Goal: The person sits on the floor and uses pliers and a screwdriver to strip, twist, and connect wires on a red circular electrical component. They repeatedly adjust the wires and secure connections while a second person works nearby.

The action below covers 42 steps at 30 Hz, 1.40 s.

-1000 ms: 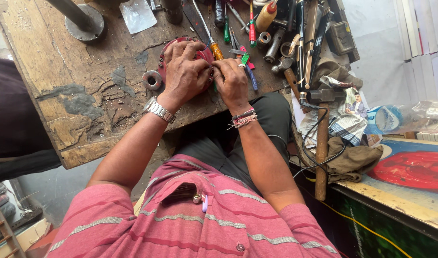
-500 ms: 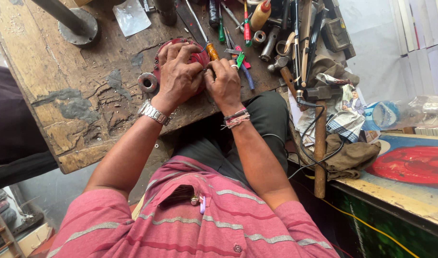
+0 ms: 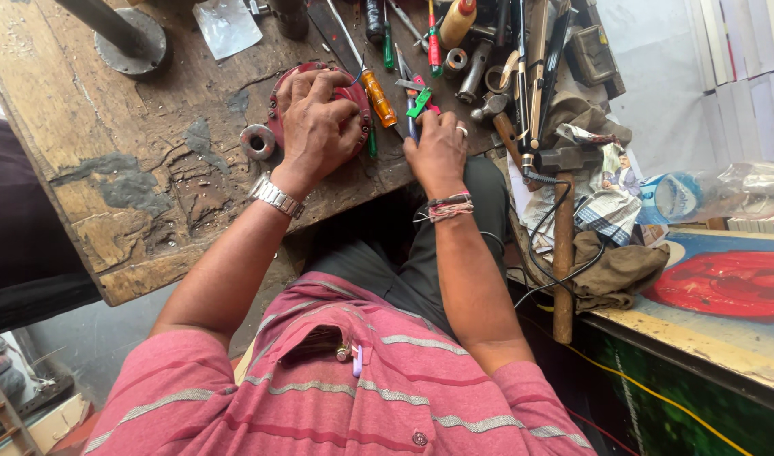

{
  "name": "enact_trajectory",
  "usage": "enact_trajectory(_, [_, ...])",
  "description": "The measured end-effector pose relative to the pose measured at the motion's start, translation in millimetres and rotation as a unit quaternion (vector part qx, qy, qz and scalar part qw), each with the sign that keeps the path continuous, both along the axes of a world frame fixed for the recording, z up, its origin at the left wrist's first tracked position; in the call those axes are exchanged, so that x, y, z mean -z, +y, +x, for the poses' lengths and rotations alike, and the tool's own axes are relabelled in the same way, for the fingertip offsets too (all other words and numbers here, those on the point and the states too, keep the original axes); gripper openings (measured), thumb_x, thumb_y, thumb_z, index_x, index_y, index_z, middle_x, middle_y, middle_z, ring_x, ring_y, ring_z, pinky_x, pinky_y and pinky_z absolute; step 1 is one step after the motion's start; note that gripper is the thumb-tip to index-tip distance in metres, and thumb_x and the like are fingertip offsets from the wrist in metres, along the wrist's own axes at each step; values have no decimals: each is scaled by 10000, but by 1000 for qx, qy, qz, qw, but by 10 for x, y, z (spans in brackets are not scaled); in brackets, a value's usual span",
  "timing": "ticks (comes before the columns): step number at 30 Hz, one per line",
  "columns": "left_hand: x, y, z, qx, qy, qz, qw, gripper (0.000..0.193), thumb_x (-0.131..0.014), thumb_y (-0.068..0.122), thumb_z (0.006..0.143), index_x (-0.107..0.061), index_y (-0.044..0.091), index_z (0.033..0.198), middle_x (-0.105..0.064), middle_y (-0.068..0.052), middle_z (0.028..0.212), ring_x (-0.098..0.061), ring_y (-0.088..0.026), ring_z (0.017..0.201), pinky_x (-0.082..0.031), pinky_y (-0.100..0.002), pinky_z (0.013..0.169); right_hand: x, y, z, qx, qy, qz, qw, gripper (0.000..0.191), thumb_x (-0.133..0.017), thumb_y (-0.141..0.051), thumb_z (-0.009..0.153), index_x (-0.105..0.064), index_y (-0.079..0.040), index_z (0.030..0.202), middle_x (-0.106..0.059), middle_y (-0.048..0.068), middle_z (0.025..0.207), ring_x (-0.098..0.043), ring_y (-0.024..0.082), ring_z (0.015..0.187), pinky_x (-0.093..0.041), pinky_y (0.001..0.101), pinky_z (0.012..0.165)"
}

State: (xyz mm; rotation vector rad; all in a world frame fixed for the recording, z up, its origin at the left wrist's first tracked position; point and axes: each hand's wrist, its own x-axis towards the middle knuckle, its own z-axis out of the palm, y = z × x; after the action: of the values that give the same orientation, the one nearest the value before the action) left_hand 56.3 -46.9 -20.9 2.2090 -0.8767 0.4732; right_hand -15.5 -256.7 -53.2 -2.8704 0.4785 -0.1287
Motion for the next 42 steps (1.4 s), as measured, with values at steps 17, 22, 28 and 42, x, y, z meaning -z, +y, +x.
enact_trajectory(17, [38, -56, 34, 1, 76, -46, 996, 96, -805, 245, 894, -817, 149, 890, -687, -15, 1239, -567, -265, 1252, -260, -520, 1184, 18, 266, -313, 16, 25, 792, 610, 285, -539, 90, 858, -632, -31, 1098, -688, 75, 1047, -706, 198, 958, -637, 397, 832])
enact_trajectory(22, [57, -34, 50, 18, 98, -70, 993, 90, -803, 235, 902, -802, 145, 900, -686, -8, 1244, -564, -248, 1278, -229, -530, 1212, 14, 328, -316, -7, 34, 744, 667, 325, -592, 53, 895, -679, -22, 1200, -663, -12, 950, -618, 78, 825, -524, 227, 734])
enact_trajectory(28, [73, -17, 55, 30, 103, -84, 991, 92, -805, 218, 912, -797, 128, 895, -697, -5, 1213, -562, -244, 1281, -198, -554, 1217, 40, 328, -321, -25, 12, 733, 679, 335, -609, 46, 918, -685, -11, 1239, -590, -33, 865, -495, 37, 702, -415, 193, 630])
enact_trajectory(42, [147, -12, 111, 38, 111, -79, 990, 80, -804, 199, 925, -790, 120, 926, -733, 12, 1024, -553, -252, 1310, -202, -535, 1203, -7, 405, -312, -18, 8, 681, 732, 302, -629, 17, 885, -686, -8, 1181, -591, -30, 881, -507, 45, 695, -423, 205, 607])
